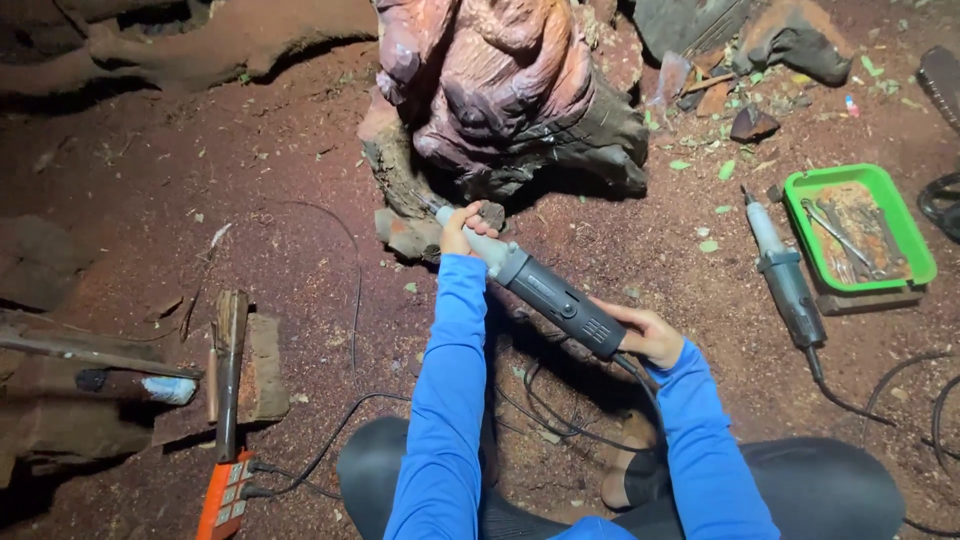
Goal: Carving details into a large wooden sculpture using a power rotary tool
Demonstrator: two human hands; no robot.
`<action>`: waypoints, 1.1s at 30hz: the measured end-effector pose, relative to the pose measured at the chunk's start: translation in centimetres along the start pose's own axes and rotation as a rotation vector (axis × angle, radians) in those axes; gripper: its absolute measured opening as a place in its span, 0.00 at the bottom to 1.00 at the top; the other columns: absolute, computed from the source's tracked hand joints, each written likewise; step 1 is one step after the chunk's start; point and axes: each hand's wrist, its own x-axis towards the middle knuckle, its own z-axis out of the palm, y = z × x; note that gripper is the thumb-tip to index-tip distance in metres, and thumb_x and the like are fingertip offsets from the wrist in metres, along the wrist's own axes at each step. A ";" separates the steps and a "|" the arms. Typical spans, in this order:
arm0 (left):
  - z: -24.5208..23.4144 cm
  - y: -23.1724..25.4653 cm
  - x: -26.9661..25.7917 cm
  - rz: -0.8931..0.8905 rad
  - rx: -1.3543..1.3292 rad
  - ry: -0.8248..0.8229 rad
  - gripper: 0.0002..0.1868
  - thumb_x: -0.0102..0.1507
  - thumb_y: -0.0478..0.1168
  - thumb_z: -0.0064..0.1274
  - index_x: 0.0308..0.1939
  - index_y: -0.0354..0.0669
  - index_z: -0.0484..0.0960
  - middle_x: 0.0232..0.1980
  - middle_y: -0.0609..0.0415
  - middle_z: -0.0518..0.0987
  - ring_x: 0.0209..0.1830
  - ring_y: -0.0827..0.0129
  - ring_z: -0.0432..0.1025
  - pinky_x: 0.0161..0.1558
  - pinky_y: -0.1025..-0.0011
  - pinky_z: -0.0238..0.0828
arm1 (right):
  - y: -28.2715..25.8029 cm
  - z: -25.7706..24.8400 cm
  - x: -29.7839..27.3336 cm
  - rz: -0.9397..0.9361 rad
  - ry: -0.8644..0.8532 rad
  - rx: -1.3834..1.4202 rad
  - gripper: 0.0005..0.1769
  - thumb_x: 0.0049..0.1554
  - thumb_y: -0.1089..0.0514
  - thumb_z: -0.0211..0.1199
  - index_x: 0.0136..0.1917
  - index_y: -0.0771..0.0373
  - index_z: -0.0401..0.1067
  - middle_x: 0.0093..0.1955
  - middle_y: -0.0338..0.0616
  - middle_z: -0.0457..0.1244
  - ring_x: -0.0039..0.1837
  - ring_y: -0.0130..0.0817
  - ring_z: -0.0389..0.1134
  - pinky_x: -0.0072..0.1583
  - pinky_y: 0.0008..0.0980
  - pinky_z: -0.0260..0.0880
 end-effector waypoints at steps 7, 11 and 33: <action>0.5 0.8 -1.5 -0.022 0.006 -0.030 0.08 0.52 0.33 0.60 0.33 0.36 0.78 0.20 0.64 0.61 0.17 0.75 0.61 0.22 0.69 0.67 | -2.9 1.6 -0.2 0.169 -0.080 0.168 0.51 0.43 0.62 0.76 0.77 0.68 0.60 0.80 0.51 0.54 0.74 0.34 0.58 0.70 0.33 0.60; 2.2 0.3 -2.8 -0.005 0.059 -0.019 0.08 0.52 0.32 0.60 0.33 0.33 0.79 0.20 0.61 0.63 0.15 0.72 0.62 0.21 0.67 0.68 | -3.3 6.2 1.0 0.039 -0.377 0.662 0.49 0.66 0.54 0.61 0.84 0.61 0.30 0.77 0.73 0.49 0.67 0.69 0.66 0.65 0.65 0.67; 7.5 4.4 -5.5 0.102 0.402 0.038 0.07 0.49 0.26 0.60 0.30 0.24 0.81 0.14 0.47 0.67 0.09 0.64 0.65 0.12 0.60 0.69 | 1.0 -7.4 2.1 0.016 0.189 -0.751 0.41 0.46 0.43 0.77 0.69 0.48 0.65 0.54 0.42 0.70 0.53 0.42 0.74 0.55 0.42 0.77</action>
